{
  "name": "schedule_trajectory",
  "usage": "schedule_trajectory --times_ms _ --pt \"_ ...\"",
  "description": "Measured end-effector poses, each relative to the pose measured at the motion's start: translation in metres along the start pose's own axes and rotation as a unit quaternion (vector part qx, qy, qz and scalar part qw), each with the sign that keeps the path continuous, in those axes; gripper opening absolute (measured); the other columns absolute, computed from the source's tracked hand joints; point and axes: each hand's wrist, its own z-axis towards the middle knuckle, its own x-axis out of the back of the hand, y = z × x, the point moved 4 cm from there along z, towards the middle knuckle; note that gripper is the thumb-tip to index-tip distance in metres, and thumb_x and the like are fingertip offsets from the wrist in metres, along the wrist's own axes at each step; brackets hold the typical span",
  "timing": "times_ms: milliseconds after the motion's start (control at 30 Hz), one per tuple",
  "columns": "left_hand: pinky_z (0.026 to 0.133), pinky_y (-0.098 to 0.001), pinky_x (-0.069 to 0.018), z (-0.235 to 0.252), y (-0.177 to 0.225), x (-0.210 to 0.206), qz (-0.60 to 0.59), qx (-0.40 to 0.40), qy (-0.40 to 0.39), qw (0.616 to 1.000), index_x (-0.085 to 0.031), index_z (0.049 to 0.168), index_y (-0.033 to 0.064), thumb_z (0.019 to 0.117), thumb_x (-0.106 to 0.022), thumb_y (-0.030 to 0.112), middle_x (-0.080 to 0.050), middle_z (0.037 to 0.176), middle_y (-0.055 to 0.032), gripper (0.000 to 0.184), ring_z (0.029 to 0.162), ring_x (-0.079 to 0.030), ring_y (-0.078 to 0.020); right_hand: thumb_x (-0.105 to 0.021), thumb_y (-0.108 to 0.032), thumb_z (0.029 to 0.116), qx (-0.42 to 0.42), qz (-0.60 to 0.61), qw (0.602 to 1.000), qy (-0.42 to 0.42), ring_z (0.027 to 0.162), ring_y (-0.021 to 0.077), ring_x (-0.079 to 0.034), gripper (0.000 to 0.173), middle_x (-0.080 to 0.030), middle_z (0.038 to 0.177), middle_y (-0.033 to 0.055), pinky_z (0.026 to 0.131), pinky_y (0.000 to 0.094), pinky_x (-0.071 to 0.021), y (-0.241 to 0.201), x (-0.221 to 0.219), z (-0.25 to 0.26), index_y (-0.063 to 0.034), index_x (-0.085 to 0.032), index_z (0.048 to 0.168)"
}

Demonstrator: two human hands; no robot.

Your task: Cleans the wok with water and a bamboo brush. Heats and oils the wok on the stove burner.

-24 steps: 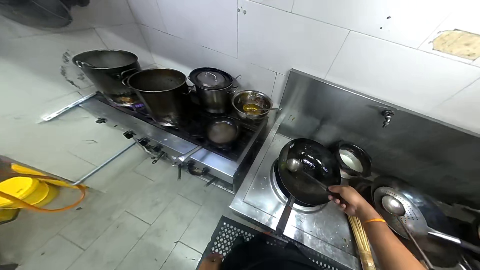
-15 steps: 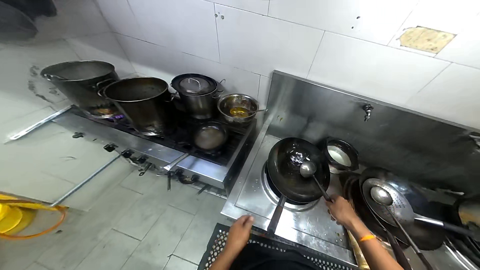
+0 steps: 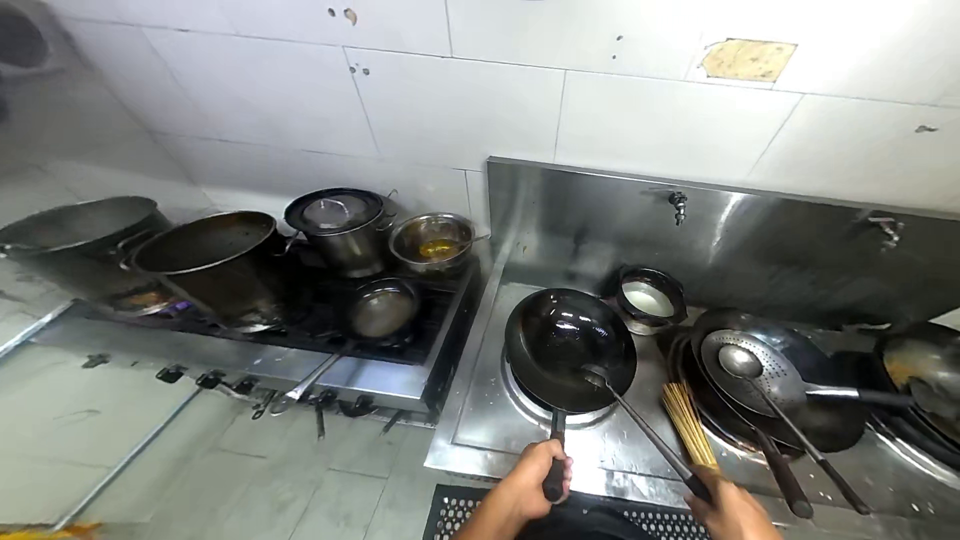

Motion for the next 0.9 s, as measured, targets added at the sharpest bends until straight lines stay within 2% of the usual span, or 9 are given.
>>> schedule_trajectory --times_ms 167,233,300,400,533,633,700,767,900 --pt "0.06 -0.0378 -0.0582 0.023 -0.012 -0.009 -0.054 0.024 -0.054 0.997 -0.052 0.111 0.0058 0.0945 -0.049 0.014 -0.064 0.086 -0.014 0.019 0.067 -0.065 -0.0232 -0.07 -0.041 0.0943 0.083 0.116 0.985 0.102 0.078 0.0179 -0.07 0.046 -0.074 0.095 -0.0012 0.071 0.0509 -0.0606 -0.014 0.074 -0.046 -0.0303 -0.061 0.138" --pt "0.054 -0.0325 -0.0548 0.029 -0.015 -0.012 -0.063 0.023 -0.075 0.995 -0.052 0.119 0.0055 0.0946 -0.047 0.014 -0.068 0.096 -0.0171 0.026 0.067 -0.065 -0.0218 -0.072 -0.033 0.096 0.127 0.217 0.956 0.151 0.071 0.0135 -0.07 0.044 -0.075 0.094 -0.0032 0.064 0.0406 -0.0625 -0.031 0.107 -0.069 -0.0267 -0.061 0.138" --pt "0.046 -0.0262 -0.0498 0.03 -0.017 -0.016 -0.081 0.031 -0.096 0.992 -0.05 0.124 0.008 0.0969 -0.049 0.016 -0.066 0.096 -0.0147 0.028 0.058 -0.06 -0.0161 -0.072 -0.02 0.0965 0.168 0.323 0.913 0.185 0.063 0.0187 -0.068 0.045 -0.075 0.095 0.0037 0.053 0.0391 -0.0601 -0.049 0.133 -0.088 -0.0183 -0.06 0.14" --pt "0.043 -0.0241 -0.051 0.022 -0.017 -0.025 -0.104 0.049 -0.094 0.989 -0.056 0.109 0.0085 0.1016 -0.058 0.026 -0.057 0.075 -0.0051 0.019 0.049 -0.055 -0.0118 -0.068 -0.008 0.097 0.226 0.416 0.856 0.207 0.059 0.026 -0.066 0.047 -0.072 0.094 0.0137 0.045 0.0398 -0.0577 -0.068 0.148 -0.101 -0.0081 -0.054 0.142" --pt "0.042 -0.0231 -0.0505 0.007 -0.013 -0.038 -0.139 0.04 -0.098 0.985 -0.054 0.107 0.0086 0.1025 -0.058 0.025 -0.052 0.069 -0.0025 0.017 0.047 -0.054 -0.0103 -0.062 -0.008 0.1008 0.211 0.446 0.856 0.157 0.063 0.0288 -0.068 0.042 -0.072 0.093 0.0132 0.052 0.0443 -0.0616 -0.066 0.103 -0.076 -0.0071 -0.05 0.141" --pt "0.042 -0.0226 -0.0495 -0.008 -0.006 -0.048 -0.165 0.033 -0.092 0.982 -0.055 0.099 0.0074 0.102 -0.058 0.022 -0.05 0.065 -0.0017 0.015 0.046 -0.052 -0.0099 -0.059 -0.028 0.1014 0.104 0.289 0.944 0.119 0.059 0.0208 -0.067 0.027 -0.067 0.076 0.0034 0.054 0.0439 -0.0602 -0.016 0.01 -0.023 -0.0135 -0.055 0.124" --pt "0.041 -0.0216 -0.0495 -0.021 0.003 -0.055 -0.189 0.028 -0.078 0.978 -0.055 0.096 0.0057 0.1011 -0.058 0.018 -0.05 0.065 -0.0018 0.014 0.046 -0.051 -0.0096 -0.059 -0.048 0.0972 0.009 0.156 0.985 0.072 0.068 0.0251 -0.066 0.035 -0.065 0.076 0.0056 0.064 0.0532 -0.0563 0.02 -0.032 -0.004 -0.0149 -0.064 0.109" --pt "0.042 -0.0206 -0.0494 -0.039 0.016 -0.059 -0.207 0.025 -0.067 0.976 -0.055 0.095 0.0048 0.0989 -0.058 0.014 -0.049 0.065 -0.0024 0.01 0.046 -0.051 -0.0095 -0.056 -0.06 0.0955 -0.038 0.101 0.994 0.002 0.077 0.0303 -0.068 0.049 -0.068 0.081 0.0097 0.07 0.0588 -0.0551 0.038 -0.057 -0.006 -0.0133 -0.068 0.105" --pt "0.042 -0.0201 -0.0498 -0.079 0.029 -0.062 -0.232 0.04 -0.075 0.969 -0.055 0.1 0.0028 0.0983 -0.055 0.011 -0.05 0.066 -0.0031 0.009 0.046 -0.052 -0.01 -0.051 -0.064 0.097 -0.027 0.07 0.997 -0.018 0.079 0.0325 -0.07 0.054 -0.069 0.082 0.0105 0.07 0.06 -0.0554 0.037 -0.065 -0.026 -0.0131 -0.066 0.107"
